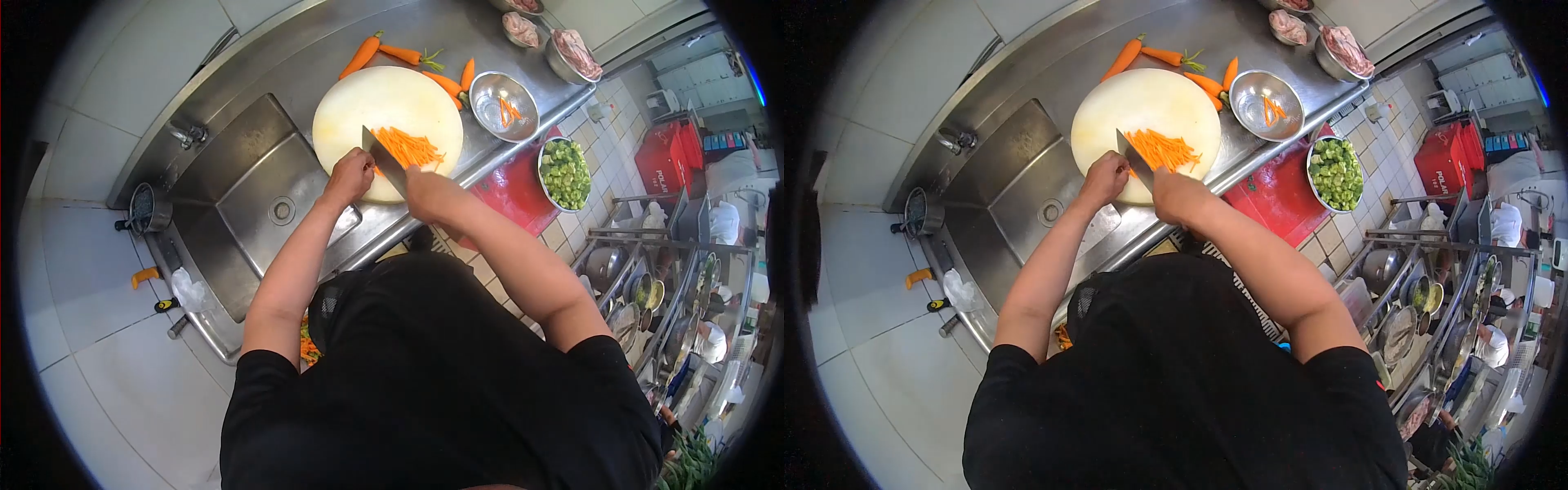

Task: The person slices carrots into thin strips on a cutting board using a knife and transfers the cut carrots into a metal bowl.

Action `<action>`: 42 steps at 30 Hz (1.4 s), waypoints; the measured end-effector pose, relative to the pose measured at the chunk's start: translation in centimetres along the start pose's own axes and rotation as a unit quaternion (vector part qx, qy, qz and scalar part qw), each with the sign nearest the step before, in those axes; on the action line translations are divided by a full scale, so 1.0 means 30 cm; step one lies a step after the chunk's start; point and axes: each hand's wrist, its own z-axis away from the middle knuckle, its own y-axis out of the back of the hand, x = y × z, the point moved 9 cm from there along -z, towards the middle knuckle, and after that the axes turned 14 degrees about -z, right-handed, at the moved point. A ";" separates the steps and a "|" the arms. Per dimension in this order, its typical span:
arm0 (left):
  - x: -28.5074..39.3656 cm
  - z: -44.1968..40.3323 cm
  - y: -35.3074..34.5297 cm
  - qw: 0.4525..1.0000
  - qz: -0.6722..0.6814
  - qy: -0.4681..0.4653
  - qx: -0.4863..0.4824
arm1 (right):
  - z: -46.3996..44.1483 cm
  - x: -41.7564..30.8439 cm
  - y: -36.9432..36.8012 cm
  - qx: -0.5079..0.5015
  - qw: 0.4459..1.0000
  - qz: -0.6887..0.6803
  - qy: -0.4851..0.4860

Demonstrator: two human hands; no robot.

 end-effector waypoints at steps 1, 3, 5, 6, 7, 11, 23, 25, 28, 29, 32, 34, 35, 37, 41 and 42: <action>-0.001 0.001 -0.005 1.000 0.005 -0.001 -0.003 | 0.019 0.033 -0.024 0.034 0.999 -0.005 0.012; -0.002 0.004 -0.007 1.000 0.014 0.004 -0.001 | 0.031 0.084 -0.070 0.058 0.998 -0.027 0.010; 0.015 0.004 -0.001 1.000 0.008 0.001 0.008 | -0.001 0.104 -0.081 0.061 0.998 -0.030 0.008; 0.016 0.003 -0.003 1.000 0.006 0.001 0.008 | -0.008 0.097 -0.069 0.068 0.997 -0.039 0.006; 0.021 0.006 -0.002 1.000 -0.010 -0.003 0.014 | -0.020 0.081 -0.045 0.077 0.996 -0.031 0.020; 0.001 0.015 -0.014 1.000 0.010 0.006 0.015 | 0.009 0.036 0.067 0.114 0.990 0.042 0.077; 0.244 -0.028 0.256 0.995 -0.020 -0.034 0.094 | 0.098 0.177 0.172 0.243 0.953 0.010 0.178; 0.294 -0.059 0.137 0.993 -0.117 -0.033 0.005 | 0.096 0.179 0.163 0.250 0.949 0.016 0.191; 0.265 -0.104 -0.008 0.969 -0.202 -0.008 -0.139 | 0.113 0.183 0.162 0.252 0.936 0.045 0.242; 0.235 -0.118 -0.049 0.962 -0.194 0.018 -0.190 | 0.119 0.199 0.167 0.254 0.936 0.039 0.241; 0.195 -0.162 -0.080 0.964 -0.191 0.029 -0.185 | 0.155 0.246 0.183 0.264 0.934 0.049 0.237; 0.163 -0.181 -0.092 0.963 -0.208 0.024 -0.171 | 0.182 0.281 0.174 0.242 0.931 0.054 0.269; 0.147 -0.187 -0.092 0.963 -0.221 0.020 -0.154 | 0.199 0.306 0.175 0.243 0.932 0.050 0.266; 0.112 -0.203 -0.082 0.964 -0.223 0.041 -0.140 | 0.247 0.332 0.187 0.248 0.928 0.040 0.274; 0.020 -0.198 -0.102 0.977 -0.181 0.073 -0.085 | 0.310 0.440 0.202 0.253 0.943 -0.097 0.195; 0.020 -0.191 -0.110 0.982 -0.157 0.071 -0.078 | 0.303 0.495 0.194 0.267 0.933 -0.176 0.165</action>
